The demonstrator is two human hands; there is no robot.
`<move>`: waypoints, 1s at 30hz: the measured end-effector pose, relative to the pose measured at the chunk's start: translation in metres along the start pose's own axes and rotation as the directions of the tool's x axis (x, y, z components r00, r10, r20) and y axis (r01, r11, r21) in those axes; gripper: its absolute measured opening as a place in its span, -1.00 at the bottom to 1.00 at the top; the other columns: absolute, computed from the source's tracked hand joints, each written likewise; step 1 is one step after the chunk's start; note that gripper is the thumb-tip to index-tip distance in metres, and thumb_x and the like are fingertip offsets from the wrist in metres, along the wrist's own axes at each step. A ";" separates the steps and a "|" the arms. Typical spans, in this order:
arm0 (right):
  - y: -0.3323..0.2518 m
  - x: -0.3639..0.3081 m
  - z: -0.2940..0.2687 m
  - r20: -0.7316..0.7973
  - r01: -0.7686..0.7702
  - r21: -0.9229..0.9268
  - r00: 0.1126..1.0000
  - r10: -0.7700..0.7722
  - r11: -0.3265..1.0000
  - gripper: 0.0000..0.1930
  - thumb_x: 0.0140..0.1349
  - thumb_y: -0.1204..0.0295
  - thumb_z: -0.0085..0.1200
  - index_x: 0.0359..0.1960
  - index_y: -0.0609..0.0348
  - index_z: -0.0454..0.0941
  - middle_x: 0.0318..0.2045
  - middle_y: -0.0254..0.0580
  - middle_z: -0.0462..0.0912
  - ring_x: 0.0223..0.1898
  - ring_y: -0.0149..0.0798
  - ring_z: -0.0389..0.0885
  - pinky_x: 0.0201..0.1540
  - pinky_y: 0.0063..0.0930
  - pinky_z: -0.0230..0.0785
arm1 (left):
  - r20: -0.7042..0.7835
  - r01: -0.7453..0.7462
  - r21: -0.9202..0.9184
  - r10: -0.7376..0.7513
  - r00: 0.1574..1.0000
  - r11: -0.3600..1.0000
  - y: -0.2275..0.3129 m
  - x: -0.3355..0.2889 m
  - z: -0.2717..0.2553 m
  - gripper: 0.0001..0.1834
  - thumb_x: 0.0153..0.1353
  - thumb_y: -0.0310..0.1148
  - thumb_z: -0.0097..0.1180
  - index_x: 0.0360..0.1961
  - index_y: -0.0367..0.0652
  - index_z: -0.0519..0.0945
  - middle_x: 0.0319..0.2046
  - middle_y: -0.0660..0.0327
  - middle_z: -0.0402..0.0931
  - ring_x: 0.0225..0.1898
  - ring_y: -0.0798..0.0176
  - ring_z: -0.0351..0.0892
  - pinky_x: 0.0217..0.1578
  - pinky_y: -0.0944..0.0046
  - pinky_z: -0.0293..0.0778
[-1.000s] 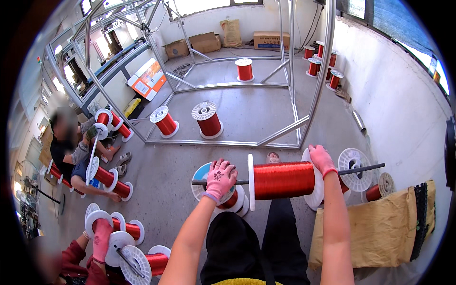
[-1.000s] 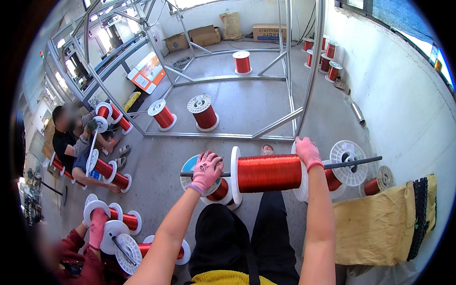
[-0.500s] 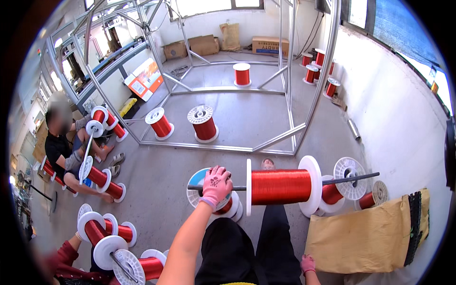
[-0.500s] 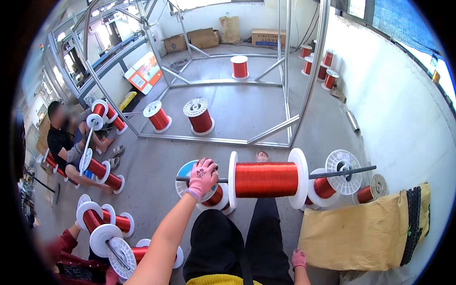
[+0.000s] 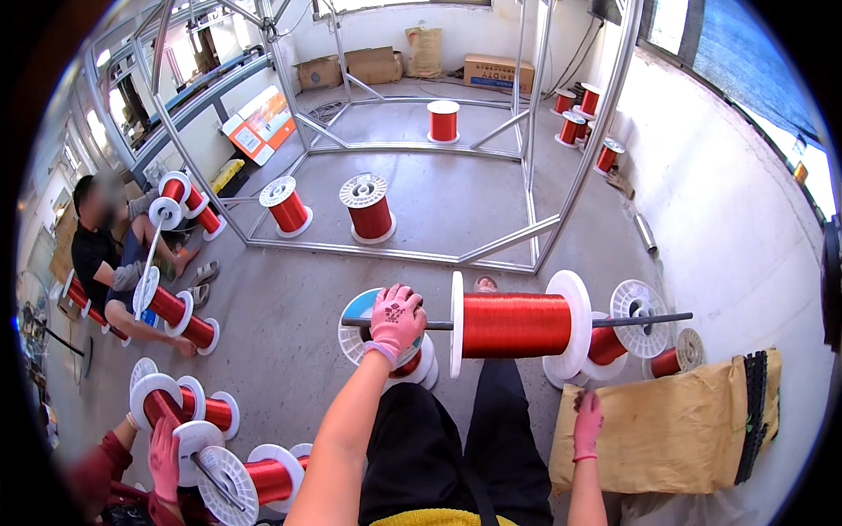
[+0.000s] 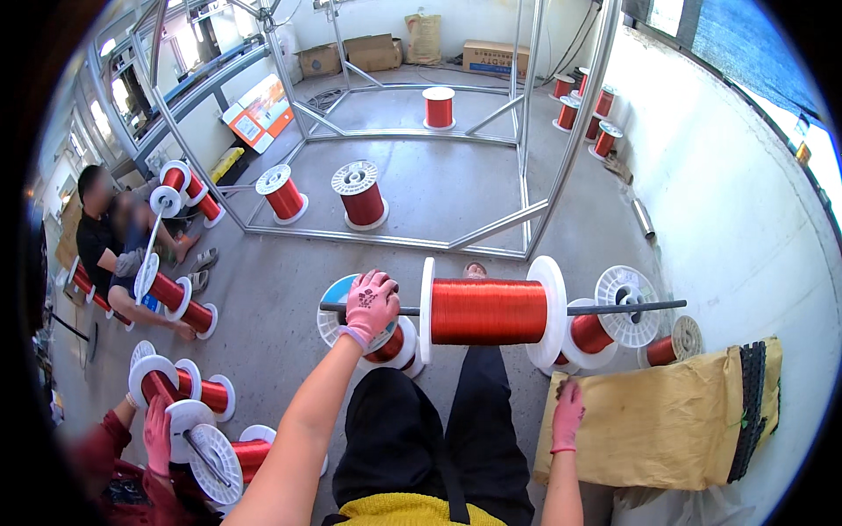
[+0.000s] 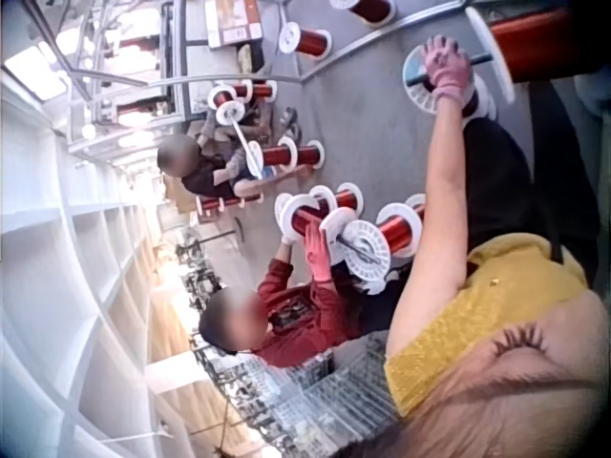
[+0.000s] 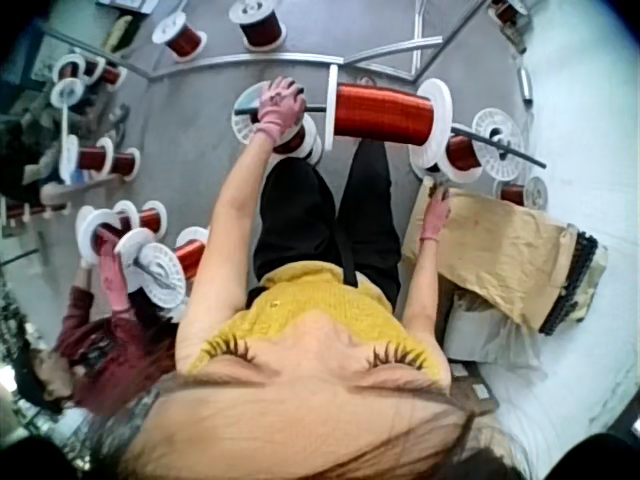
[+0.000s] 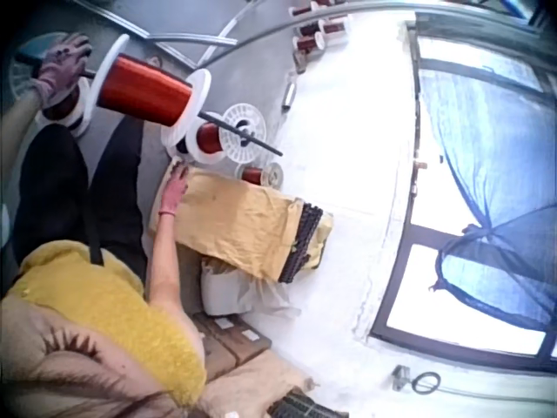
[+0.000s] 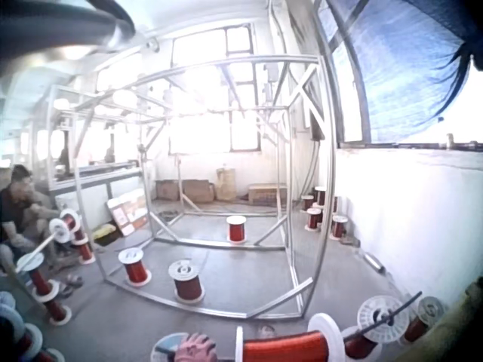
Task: The person organizes wire spools by sliding them onto a metal rod and placing them around the workspace.
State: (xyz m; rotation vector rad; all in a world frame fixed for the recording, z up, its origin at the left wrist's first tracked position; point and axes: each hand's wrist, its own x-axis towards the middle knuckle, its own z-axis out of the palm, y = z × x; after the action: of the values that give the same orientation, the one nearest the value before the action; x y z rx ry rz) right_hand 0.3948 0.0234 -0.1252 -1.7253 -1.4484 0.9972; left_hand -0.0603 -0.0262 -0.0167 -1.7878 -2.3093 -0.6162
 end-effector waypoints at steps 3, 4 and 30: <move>-0.076 0.013 -0.012 -0.186 0.203 0.409 0.973 -0.137 0.890 -0.55 0.34 0.17 -0.17 0.03 0.36 0.33 -0.09 -0.09 0.54 -0.12 -0.35 0.51 -0.07 -0.46 0.33 | -0.042 -0.005 0.008 0.006 0.999 1.000 -0.004 -0.003 0.005 -0.74 0.04 -0.23 -0.11 -0.33 -0.05 0.56 -0.16 0.19 0.45 0.08 0.12 0.33 0.15 0.04 0.14; -0.119 0.013 -0.017 -0.200 0.236 0.493 0.968 -0.155 0.837 -0.54 0.34 0.19 -0.16 0.07 0.36 0.31 -0.06 -0.08 0.52 -0.09 -0.32 0.50 -0.03 -0.46 0.31 | -0.022 0.007 0.006 -0.007 1.000 1.000 -0.004 -0.005 0.005 -0.74 0.05 -0.22 -0.10 -0.33 -0.05 0.57 -0.15 0.18 0.46 0.08 0.12 0.33 0.15 0.04 0.13; 0.056 -0.028 0.038 0.286 0.349 -0.652 0.936 -0.208 0.674 -0.57 0.26 0.30 -0.20 0.09 0.34 0.30 0.02 0.17 0.41 0.02 0.08 0.43 0.07 -0.18 0.27 | 0.421 -0.105 0.054 0.073 0.904 0.993 -0.001 -0.011 -0.022 -0.43 -0.17 0.19 0.20 -0.15 0.14 0.60 0.05 0.17 0.33 0.27 0.06 0.09 0.26 -0.09 -0.11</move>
State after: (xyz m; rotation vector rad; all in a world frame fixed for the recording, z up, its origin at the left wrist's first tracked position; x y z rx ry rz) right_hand 0.3857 -0.0132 -0.1882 -1.8280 -2.3569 0.4577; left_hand -0.0612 -0.0451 -0.0007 -2.1478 -2.4431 -0.1312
